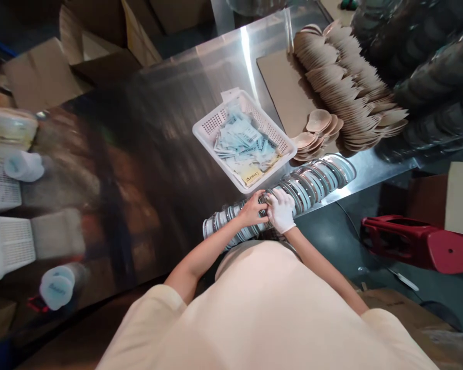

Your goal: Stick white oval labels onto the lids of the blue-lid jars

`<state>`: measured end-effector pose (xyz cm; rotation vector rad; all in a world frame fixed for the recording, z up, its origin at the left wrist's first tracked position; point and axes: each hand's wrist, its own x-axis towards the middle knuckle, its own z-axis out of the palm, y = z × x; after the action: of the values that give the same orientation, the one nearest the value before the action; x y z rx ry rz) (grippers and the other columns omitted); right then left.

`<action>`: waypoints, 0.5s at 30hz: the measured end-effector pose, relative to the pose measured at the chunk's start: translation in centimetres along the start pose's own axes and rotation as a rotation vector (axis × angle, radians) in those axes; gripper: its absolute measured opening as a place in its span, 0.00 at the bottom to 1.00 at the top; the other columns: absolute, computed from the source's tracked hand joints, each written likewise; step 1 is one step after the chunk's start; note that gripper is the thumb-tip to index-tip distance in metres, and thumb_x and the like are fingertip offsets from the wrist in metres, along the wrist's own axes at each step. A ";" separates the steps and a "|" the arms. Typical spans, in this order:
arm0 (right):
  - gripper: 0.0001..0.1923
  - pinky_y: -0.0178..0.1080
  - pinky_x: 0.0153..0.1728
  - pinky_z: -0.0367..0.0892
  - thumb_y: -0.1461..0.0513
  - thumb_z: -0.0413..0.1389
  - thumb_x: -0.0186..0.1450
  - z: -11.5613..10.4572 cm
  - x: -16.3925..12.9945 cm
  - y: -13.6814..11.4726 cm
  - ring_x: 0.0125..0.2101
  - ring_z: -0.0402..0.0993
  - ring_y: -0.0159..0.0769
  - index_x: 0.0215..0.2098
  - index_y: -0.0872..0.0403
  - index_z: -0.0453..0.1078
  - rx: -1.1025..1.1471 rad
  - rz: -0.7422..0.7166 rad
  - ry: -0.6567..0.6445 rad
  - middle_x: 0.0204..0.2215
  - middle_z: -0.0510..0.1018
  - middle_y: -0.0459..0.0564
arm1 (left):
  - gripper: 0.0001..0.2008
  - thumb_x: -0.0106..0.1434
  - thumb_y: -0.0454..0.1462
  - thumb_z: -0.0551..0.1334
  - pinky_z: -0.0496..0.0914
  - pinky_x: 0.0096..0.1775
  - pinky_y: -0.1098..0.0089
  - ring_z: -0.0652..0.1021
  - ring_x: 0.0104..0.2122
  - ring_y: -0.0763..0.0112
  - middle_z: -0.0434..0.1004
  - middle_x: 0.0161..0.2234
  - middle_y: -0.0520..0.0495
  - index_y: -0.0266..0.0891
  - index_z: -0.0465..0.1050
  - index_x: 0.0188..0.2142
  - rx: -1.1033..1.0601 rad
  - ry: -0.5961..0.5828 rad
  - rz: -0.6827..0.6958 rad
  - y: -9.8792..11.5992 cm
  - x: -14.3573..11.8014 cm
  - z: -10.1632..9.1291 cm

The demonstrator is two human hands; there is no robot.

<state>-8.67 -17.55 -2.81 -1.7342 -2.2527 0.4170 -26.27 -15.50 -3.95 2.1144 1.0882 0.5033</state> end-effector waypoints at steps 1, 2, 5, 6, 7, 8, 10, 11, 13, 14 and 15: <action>0.18 0.58 0.64 0.48 0.57 0.54 0.68 0.2 -0.9 0.9 0.66 0.54 0.52 0.53 0.54 0.71 0.002 -0.008 0.071 0.62 0.68 0.60 | 0.11 0.58 0.39 0.69 0.64 0.65 0.56 0.65 0.65 0.50 0.51 0.67 0.39 0.39 0.81 0.40 -0.007 0.016 0.002 0.1 -0.1 0.0; 0.16 0.59 0.65 0.45 0.55 0.55 0.67 0.3 -2.0 1.7 0.67 0.52 0.52 0.51 0.53 0.72 -0.004 0.000 0.124 0.62 0.67 0.59 | 0.10 0.58 0.39 0.69 0.64 0.64 0.56 0.65 0.64 0.50 0.52 0.67 0.39 0.39 0.81 0.40 -0.012 0.030 0.006 0.2 -0.1 0.0; 0.08 0.58 0.65 0.45 0.54 0.59 0.66 0.7 -4.6 3.0 0.66 0.56 0.50 0.38 0.49 0.75 -0.037 0.037 0.162 0.61 0.71 0.53 | 0.10 0.60 0.41 0.69 0.65 0.64 0.57 0.66 0.64 0.51 0.57 0.63 0.38 0.40 0.81 0.40 -0.010 0.056 0.016 0.4 -0.4 0.2; 0.06 0.58 0.65 0.45 0.56 0.59 0.66 1.0 -4.9 3.1 0.65 0.58 0.49 0.35 0.48 0.75 -0.041 0.047 0.159 0.60 0.72 0.51 | 0.11 0.60 0.41 0.68 0.64 0.64 0.55 0.67 0.63 0.51 0.60 0.61 0.38 0.41 0.81 0.41 -0.006 0.051 0.020 0.4 -0.5 0.3; 0.07 0.58 0.64 0.46 0.57 0.59 0.67 1.4 -5.1 3.0 0.65 0.60 0.47 0.32 0.48 0.75 -0.039 0.051 0.152 0.60 0.73 0.50 | 0.12 0.60 0.41 0.68 0.63 0.65 0.54 0.67 0.63 0.51 0.63 0.59 0.38 0.41 0.80 0.43 0.001 0.036 0.025 0.4 -0.6 0.3; 0.08 0.59 0.64 0.47 0.59 0.58 0.67 1.7 -5.1 2.8 0.64 0.61 0.46 0.30 0.49 0.74 -0.030 0.049 0.147 0.61 0.73 0.49 | 0.15 0.61 0.41 0.68 0.60 0.66 0.52 0.67 0.63 0.51 0.66 0.56 0.38 0.42 0.78 0.46 0.009 0.019 0.029 0.4 -0.6 0.4; 0.10 0.60 0.63 0.48 0.60 0.57 0.68 1.9 -5.2 2.6 0.63 0.63 0.44 0.29 0.49 0.74 0.000 0.021 0.127 0.62 0.72 0.48 | 0.20 0.60 0.41 0.68 0.56 0.68 0.48 0.65 0.65 0.51 0.70 0.53 0.40 0.42 0.74 0.52 0.025 -0.012 0.026 0.4 -0.7 0.5; 0.09 0.60 0.63 0.49 0.60 0.57 0.68 1.8 -5.3 2.7 0.63 0.63 0.44 0.29 0.49 0.75 0.026 -0.005 0.116 0.62 0.72 0.48 | 0.23 0.60 0.41 0.68 0.54 0.69 0.47 0.64 0.66 0.51 0.71 0.53 0.40 0.42 0.72 0.54 0.036 -0.027 0.021 0.5 -0.7 0.5; 0.07 0.58 0.63 0.52 0.59 0.57 0.67 0.6 -5.6 3.7 0.63 0.63 0.45 0.32 0.47 0.77 0.098 -0.047 0.111 0.62 0.72 0.49 | 0.23 0.60 0.42 0.67 0.52 0.69 0.46 0.62 0.67 0.50 0.72 0.53 0.40 0.42 0.71 0.54 0.070 -0.044 0.004 0.7 -0.8 0.7; 0.06 0.56 0.62 0.55 0.58 0.57 0.67 -0.4 -5.5 4.5 0.63 0.63 0.45 0.34 0.47 0.77 0.134 -0.047 0.131 0.62 0.72 0.50 | 0.22 0.60 0.43 0.67 0.52 0.69 0.45 0.62 0.66 0.48 0.72 0.54 0.40 0.42 0.72 0.53 0.093 -0.045 -0.006 0.8 -0.9 0.7; 0.07 0.55 0.61 0.58 0.58 0.57 0.67 -1.6 -4.9 5.7 0.62 0.64 0.45 0.35 0.47 0.77 0.161 -0.034 0.164 0.60 0.73 0.51 | 0.22 0.60 0.43 0.67 0.52 0.69 0.44 0.63 0.66 0.47 0.71 0.55 0.39 0.42 0.72 0.53 0.115 -0.037 -0.018 0.9 -0.9 0.8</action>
<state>-1.77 -20.85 -3.68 -1.5867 -2.0713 0.4204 -25.79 -16.98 -3.88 2.2022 1.1385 0.3994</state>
